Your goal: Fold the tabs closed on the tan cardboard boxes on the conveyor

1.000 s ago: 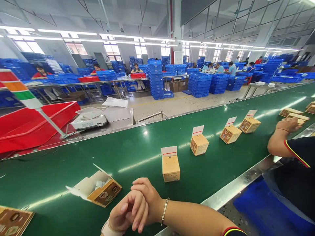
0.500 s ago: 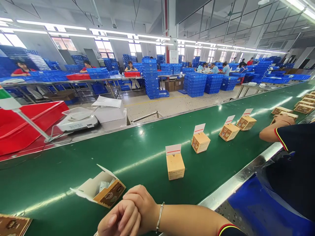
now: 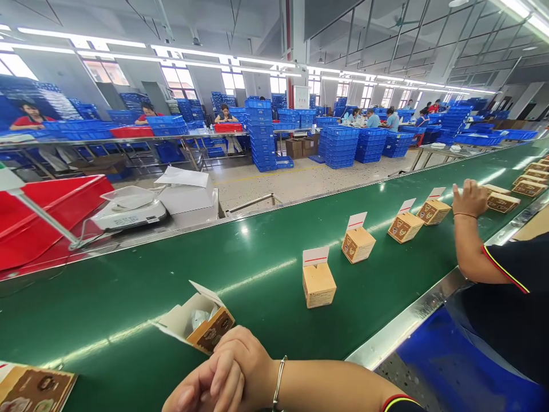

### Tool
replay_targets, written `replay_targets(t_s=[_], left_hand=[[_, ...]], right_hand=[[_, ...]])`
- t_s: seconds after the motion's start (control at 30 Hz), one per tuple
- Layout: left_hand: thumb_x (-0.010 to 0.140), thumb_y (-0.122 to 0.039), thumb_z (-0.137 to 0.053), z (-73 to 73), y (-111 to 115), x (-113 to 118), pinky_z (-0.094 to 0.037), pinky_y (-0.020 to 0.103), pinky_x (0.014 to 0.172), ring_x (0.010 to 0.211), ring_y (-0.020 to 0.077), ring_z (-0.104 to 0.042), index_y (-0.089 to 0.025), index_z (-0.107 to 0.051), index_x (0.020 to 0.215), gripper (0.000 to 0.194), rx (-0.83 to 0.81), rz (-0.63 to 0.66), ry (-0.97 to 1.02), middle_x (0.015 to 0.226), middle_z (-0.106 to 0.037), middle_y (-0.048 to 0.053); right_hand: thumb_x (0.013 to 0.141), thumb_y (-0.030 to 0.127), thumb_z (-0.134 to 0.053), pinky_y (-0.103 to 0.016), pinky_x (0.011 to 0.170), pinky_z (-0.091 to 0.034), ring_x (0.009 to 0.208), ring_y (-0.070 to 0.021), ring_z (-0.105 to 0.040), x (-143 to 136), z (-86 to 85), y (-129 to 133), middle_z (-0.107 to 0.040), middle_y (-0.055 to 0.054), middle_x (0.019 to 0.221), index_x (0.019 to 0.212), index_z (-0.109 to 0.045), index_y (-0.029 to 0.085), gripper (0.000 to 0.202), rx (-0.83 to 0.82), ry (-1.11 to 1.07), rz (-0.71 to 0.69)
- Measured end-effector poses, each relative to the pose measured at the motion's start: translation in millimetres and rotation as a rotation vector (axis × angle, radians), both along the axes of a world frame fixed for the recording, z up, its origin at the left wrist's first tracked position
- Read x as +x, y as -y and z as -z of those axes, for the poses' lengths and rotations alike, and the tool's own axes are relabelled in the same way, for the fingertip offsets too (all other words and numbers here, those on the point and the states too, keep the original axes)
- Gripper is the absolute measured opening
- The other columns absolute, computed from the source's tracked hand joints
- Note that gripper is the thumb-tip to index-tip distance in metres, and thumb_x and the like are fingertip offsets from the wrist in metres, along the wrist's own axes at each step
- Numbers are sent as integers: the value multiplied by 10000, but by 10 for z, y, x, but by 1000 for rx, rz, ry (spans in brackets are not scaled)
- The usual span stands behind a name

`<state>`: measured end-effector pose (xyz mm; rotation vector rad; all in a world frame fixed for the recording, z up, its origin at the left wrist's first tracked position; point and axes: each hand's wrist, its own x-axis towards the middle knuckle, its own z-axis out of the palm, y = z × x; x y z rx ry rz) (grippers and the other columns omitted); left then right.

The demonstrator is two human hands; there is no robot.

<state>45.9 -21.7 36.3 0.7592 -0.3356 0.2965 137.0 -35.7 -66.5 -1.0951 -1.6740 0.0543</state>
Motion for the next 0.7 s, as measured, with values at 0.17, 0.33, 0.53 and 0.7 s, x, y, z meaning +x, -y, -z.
replay_targets(t_s=[0.17,0.33,0.53,0.7], left_hand=[[849,-472,-570,12,-29,-51,-244,231,515,412,95,-289,-248,-662,1006,288,27,-12,-6,471,-266,-67],[836,-440,-587,-7,-31,-39,-316,229,550,439,95,-265,-229,-646,989,267,-47,-27,-41,530,-259,-65],[846,-436,-563,6,-63,-23,-354,223,589,608,155,-428,-211,-567,935,242,-93,-43,-27,585,-311,-30],[906,-382,-480,-23,-95,0,-378,233,623,549,132,-375,-202,-555,993,213,-142,10,42,548,-265,-54]], right_hand=[[489,816,-574,-351,767,-537,767,-192,-593,8,-78,62,-590,-35,804,755,-456,242,644,-47,5,16],[554,790,-601,-329,748,-509,670,-166,-562,27,-172,42,-554,4,669,674,-444,241,584,-124,63,66],[590,764,-600,-320,686,-487,561,-148,-520,48,-239,29,-517,21,564,673,-495,242,539,-102,97,78],[602,645,-673,-338,688,-455,586,-160,-539,57,-179,34,-494,19,514,544,-469,227,468,-144,130,102]])
